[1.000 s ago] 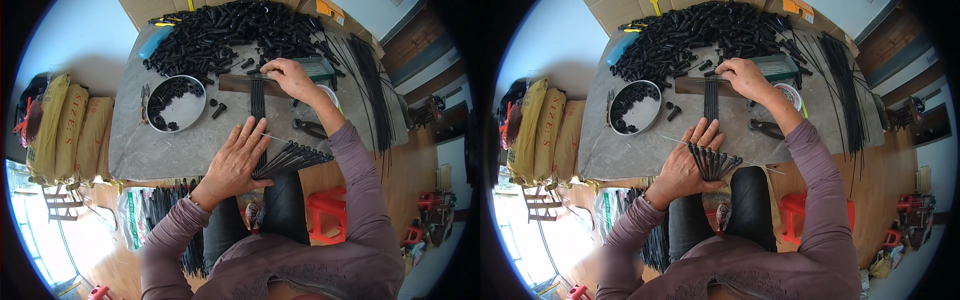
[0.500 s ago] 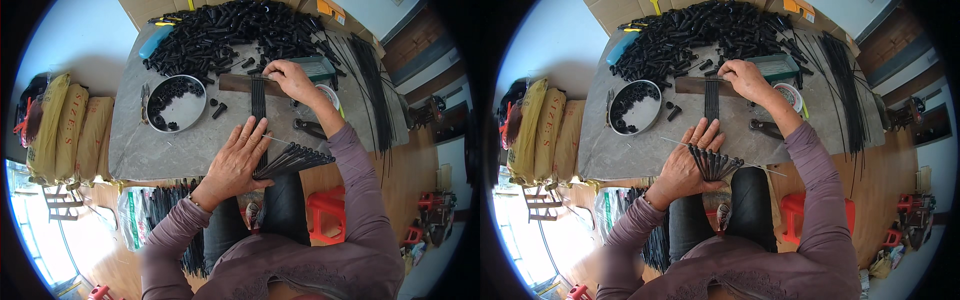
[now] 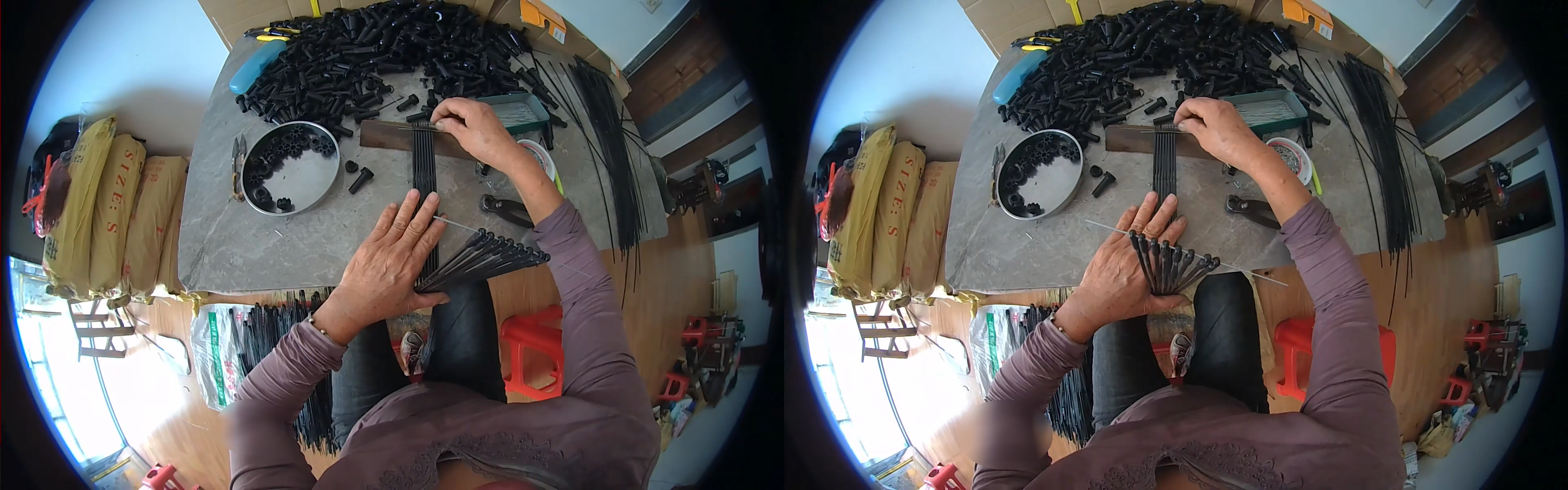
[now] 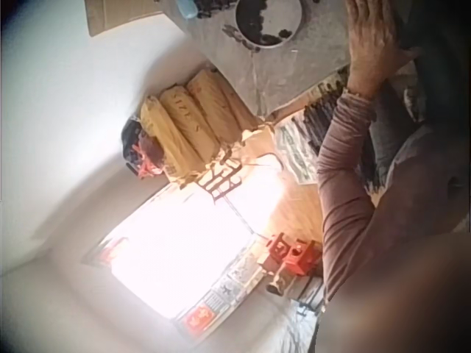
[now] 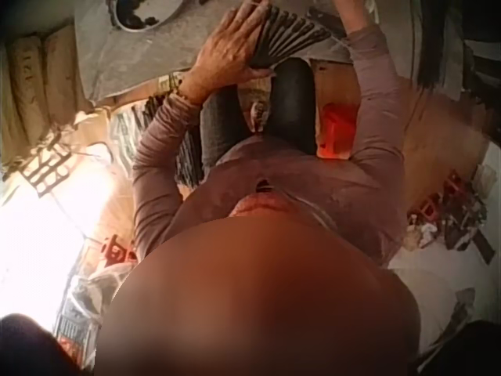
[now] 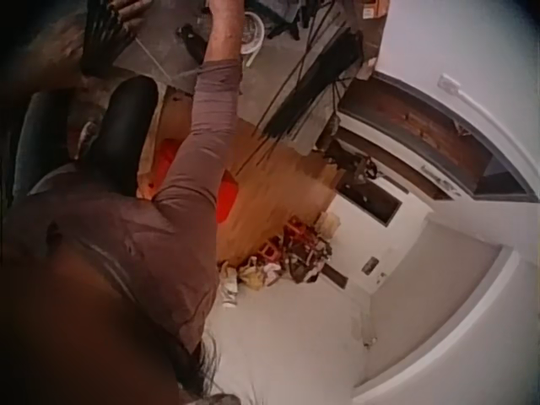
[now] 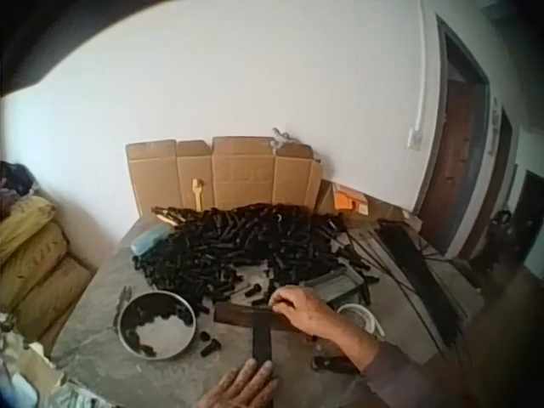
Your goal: Assembling bundles of wires into a fixture using zip ties and wire cutters at a workbench.
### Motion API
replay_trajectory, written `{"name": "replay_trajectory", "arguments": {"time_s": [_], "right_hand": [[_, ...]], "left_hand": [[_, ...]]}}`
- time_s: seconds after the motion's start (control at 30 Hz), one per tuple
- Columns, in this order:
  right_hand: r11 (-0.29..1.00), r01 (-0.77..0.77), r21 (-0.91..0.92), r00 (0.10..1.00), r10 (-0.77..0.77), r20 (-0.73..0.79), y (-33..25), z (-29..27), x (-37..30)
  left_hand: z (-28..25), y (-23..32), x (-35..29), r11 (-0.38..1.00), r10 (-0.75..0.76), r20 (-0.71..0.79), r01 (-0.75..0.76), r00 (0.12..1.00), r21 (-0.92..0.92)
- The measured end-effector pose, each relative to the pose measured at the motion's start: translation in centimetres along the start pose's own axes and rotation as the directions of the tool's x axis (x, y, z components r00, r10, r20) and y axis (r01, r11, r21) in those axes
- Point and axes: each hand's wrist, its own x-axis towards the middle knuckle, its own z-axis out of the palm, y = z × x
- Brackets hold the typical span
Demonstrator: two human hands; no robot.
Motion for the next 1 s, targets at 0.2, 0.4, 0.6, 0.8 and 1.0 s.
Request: {"name": "replay_trajectory", "arguments": {"time_s": [0.2,0.4,0.6,0.8,1.0], "right_hand": [[0.998,0.036,0.044,0.999,-0.036,-0.010,-0.2,0.2,0.2],[0.996,-0.033,0.087,0.999,0.035,-0.023,-1.1,0.5,0.1],[0.990,-0.057,0.128,0.997,0.064,-0.047,-0.8,0.8,0.5],[0.975,0.104,-0.195,0.979,-0.135,-0.152,-0.8,-0.4,-0.7],[0.974,0.074,-0.215,0.993,-0.092,-0.074,-0.9,0.4,-0.3]], "left_hand": [[0.0,0.1,0.0,1.000,0.003,-0.007,-0.003,1.000,0.001],[-0.1,0.0,-0.1,1.000,0.006,-0.010,-0.006,1.000,-0.014],[0.1,-0.1,0.0,1.000,0.005,-0.015,-0.005,1.000,-0.010],[0.0,-0.2,0.0,1.000,0.015,-0.023,-0.015,1.000,-0.003],[0.0,-0.1,-0.1,1.000,0.007,-0.009,-0.007,1.000,-0.007]]}}
